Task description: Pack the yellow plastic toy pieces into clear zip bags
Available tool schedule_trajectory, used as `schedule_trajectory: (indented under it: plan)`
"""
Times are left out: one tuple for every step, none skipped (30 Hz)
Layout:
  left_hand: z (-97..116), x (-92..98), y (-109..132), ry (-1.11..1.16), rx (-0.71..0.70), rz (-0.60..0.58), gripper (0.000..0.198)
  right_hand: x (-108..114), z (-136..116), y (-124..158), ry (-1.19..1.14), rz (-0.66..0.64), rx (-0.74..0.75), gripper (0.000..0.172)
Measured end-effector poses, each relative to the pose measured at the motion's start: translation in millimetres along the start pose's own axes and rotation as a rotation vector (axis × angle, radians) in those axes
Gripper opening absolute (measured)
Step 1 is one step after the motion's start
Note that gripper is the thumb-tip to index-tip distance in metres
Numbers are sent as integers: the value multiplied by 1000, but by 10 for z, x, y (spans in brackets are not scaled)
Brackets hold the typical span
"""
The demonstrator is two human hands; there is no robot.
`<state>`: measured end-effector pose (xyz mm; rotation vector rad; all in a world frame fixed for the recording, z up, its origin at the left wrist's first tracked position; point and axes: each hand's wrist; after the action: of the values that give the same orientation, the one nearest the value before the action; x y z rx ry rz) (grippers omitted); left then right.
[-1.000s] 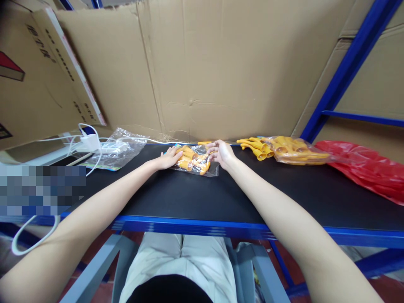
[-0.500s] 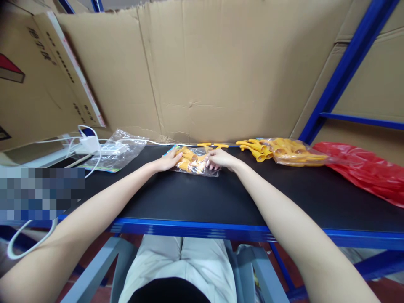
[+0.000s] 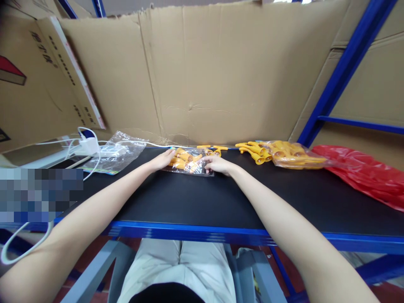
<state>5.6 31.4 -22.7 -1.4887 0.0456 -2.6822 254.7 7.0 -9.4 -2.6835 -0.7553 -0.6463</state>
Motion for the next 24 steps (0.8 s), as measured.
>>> schedule_trajectory:
  plan:
    - [-18, 10, -14, 21, 17, -4, 45, -3, 10, -2, 5, -3, 3, 46]
    - [-36, 18, -30, 39, 24, -11, 43, -7, 17, -4, 11, -4, 9, 46]
    - [-53, 26, -43, 46, 33, -13, 40, -10, 21, -4, 13, -1, 18, 46]
    - [-66, 34, -53, 46, 40, -11, 38, -13, 21, -4, 13, 2, 29, 47]
    - [-75, 41, -60, 43, 42, -7, 37, -17, 20, -5, 13, 5, 40, 47]
    - [-79, 46, -62, 38, 40, -2, 36, -20, 16, -5, 13, 7, 48, 48]
    - [-80, 51, -62, 28, 31, 6, 35, -22, 12, -7, 15, 8, 49, 49]
    - [-78, 53, -59, 12, 21, 14, 35, -25, 7, -9, 23, 10, 46, 49]
    - [-74, 53, -55, -8, 10, 25, 35, -29, 2, -12, 36, 14, 39, 49]
    - [-69, 51, -51, -31, 2, 34, 36, -34, -3, -15, 52, 18, 30, 49]
    - [-64, 47, -49, -52, -1, 41, 36, -39, -7, -18, 68, 23, 23, 47]
    - [-60, 42, -47, -67, 2, 45, 37, -46, -10, -22, 85, 27, 19, 44]
    - [-57, 36, -47, -75, 11, 46, 38, -53, -11, -26, 104, 29, 23, 39]
    - [-55, 31, -48, -76, 21, 43, 38, -61, -9, -29, 126, 27, 40, 33]
    - [-54, 27, -49, -74, 30, 39, 38, -70, -4, -33, 149, 22, 67, 25]
    - [-53, 24, -50, -75, 38, 36, 38, -78, 3, -36, 170, 14, 98, 18]
    - [-52, 22, -50, -79, 44, 35, 38, -86, 11, -40, 189, 6, 132, 13]
    - [-51, 23, -50, -87, 47, 34, 38, -93, 20, -43, 207, 0, 164, 11]
    - [-50, 24, -47, -97, 46, 36, 38, -99, 29, -47, 223, -3, 194, 10]
    - [-48, 27, -44, -108, 43, 39, 39, -104, 35, -51, 239, -5, 219, 10]
    - [-46, 31, -39, -117, 40, 43, 39, -108, 40, -56, 253, -6, 245, 10]
    - [-44, 35, -34, -124, 38, 46, 38, -111, 44, -62, 262, -7, 273, 12]
    - [-41, 40, -28, -131, 36, 49, 38, -110, 48, -71, 266, -10, 294, 17]
    - [-39, 44, -23, -139, 36, 51, 38, -106, 54, -81, 267, -13, 299, 23]
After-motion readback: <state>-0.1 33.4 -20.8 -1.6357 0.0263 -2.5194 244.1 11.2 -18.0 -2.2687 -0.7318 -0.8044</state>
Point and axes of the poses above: each hand's wrist, its own y-axis away from the middle knuckle, its own x-axis out of the back of the hand, z = x × y, and after that the axes turned 14 degrees about x, right-handed
